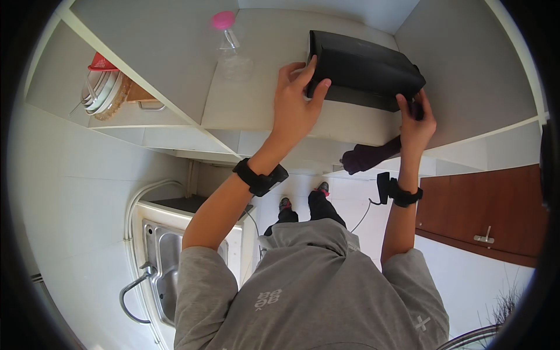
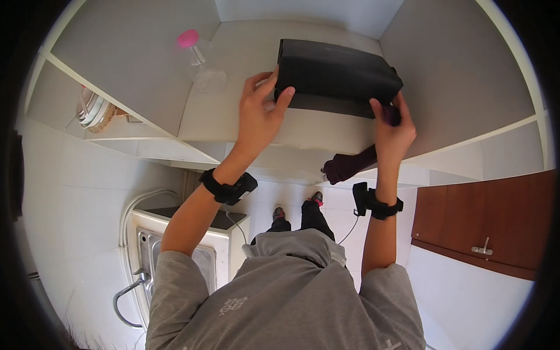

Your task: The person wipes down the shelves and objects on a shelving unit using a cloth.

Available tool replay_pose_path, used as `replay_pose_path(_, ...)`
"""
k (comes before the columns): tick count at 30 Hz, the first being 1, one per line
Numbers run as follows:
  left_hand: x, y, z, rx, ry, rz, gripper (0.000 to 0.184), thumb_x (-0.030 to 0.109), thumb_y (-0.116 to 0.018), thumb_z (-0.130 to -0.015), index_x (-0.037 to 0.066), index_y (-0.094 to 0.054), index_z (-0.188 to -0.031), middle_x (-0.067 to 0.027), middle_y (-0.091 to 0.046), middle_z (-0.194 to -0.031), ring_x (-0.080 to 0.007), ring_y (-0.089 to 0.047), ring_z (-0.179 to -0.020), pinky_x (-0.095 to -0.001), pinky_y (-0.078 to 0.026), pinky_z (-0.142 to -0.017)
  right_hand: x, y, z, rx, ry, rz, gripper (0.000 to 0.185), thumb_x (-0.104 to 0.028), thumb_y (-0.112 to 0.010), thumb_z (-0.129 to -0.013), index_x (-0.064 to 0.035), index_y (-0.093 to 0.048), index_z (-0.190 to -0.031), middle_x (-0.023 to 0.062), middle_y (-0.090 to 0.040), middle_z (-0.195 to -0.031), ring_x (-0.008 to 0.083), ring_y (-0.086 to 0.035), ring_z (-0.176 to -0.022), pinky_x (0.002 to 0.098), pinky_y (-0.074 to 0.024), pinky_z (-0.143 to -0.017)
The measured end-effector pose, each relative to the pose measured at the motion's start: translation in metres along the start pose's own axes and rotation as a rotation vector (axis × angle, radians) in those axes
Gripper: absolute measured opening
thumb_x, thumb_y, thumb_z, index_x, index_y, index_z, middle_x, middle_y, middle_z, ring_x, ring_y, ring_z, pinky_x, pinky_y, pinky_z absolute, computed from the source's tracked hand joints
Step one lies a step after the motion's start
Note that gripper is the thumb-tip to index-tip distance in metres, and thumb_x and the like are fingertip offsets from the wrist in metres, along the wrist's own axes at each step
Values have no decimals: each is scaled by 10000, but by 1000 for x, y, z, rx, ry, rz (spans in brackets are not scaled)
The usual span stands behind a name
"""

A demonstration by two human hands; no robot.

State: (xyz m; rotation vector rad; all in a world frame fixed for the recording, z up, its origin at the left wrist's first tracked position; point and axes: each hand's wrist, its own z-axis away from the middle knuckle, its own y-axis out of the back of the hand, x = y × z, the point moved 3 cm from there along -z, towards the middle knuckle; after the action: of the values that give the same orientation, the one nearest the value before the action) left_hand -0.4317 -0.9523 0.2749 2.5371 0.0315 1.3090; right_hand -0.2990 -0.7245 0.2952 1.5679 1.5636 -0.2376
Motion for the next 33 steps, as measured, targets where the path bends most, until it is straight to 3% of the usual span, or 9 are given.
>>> replay_pose_path(2,-2,1,-1,-14,72,66,483,197,-747,-893,100,-614,-1347,-171,-550,-1238,-226,-640,-1054,-296,-609,-747,-3,7,-3,-57,39,36,521,-268,-855,-793,-12,-686,-1214,135,-740,-1018,189,-682,-871,314,-519,-841)
replay_pose_path(3,-2,1,-2,-16,91,91,488,203,-752,-889,100,-615,-1346,-170,-549,-1253,-228,-640,-1066,-293,-613,-752,-16,12,1,-76,-43,118,460,-192,-833,-817,-36,-681,-1222,105,-736,-1058,154,-639,-804,299,-515,-798)
replay_pose_path(6,-5,1,-4,-21,114,130,501,213,-763,-880,99,-614,-1345,-165,-547,-1273,-230,-642,-1085,-289,-617,-757,-48,26,10,144,270,73,440,-86,-809,-824,-56,-662,-1238,90,-727,-1100,137,-593,-749,280,-507,-766)
replay_pose_path(7,-6,0,-4,-24,116,137,504,216,-766,-878,98,-614,-1344,-162,-547,-1275,-231,-642,-1088,-289,-617,-756,-65,29,14,73,241,96,462,2,-788,-808,-58,-644,-1244,95,-708,-1164,168,-649,-830,284,-516,-799)
replay_pose_path(12,-3,2,-2,-17,141,130,522,200,-783,-857,92,-619,-1340,-144,-573,-1265,-223,-648,-1080,-285,-589,-726,-135,-8,6,-118,666,-6,611,74,-758,-734,-81,-619,-1308,118,-648,-1286,293,-672,-1072,325,-555,-833)
replay_pose_path(14,-3,3,-2,-8,143,127,527,190,-789,-847,91,-622,-1337,-136,-585,-1261,-220,-652,-1073,-287,-577,-716,-143,-30,4,-239,662,31,697,79,-718,-740,-198,-593,-1367,153,-574,-1383,279,-702,-951,349,-581,-738)
replay_pose_path(16,-6,2,-1,8,145,140,532,181,-794,-839,91,-625,-1335,-129,-596,-1257,-218,-657,-1063,-291,-567,-711,-138,-46,7,-393,591,62,717,86,-704,-743,-241,-590,-1371,130,-554,-1397,248,-717,-881,346,-582,-701)
replay_pose_path(26,-5,17,19,26,80,222,324,-84,-646,-851,20,-572,-1149,-166,-629,-1233,-347,-660,-1056,-392,-581,-847,-132,-62,18,-429,587,142,719,154,-595,-757,-223,-598,-1369,139,-519,-1387,216,-726,-883,330,-593,-712)
replay_pose_path(33,1,22,4,-34,75,212,464,48,-696,-860,-15,-511,-1281,-200,-593,-1256,-371,-633,-1083,-406,-543,-888,-129,-63,18,-431,630,198,761,145,-635,-720,-275,-610,-1355,149,-497,-1392,281,-707,-908,353,-603,-725)
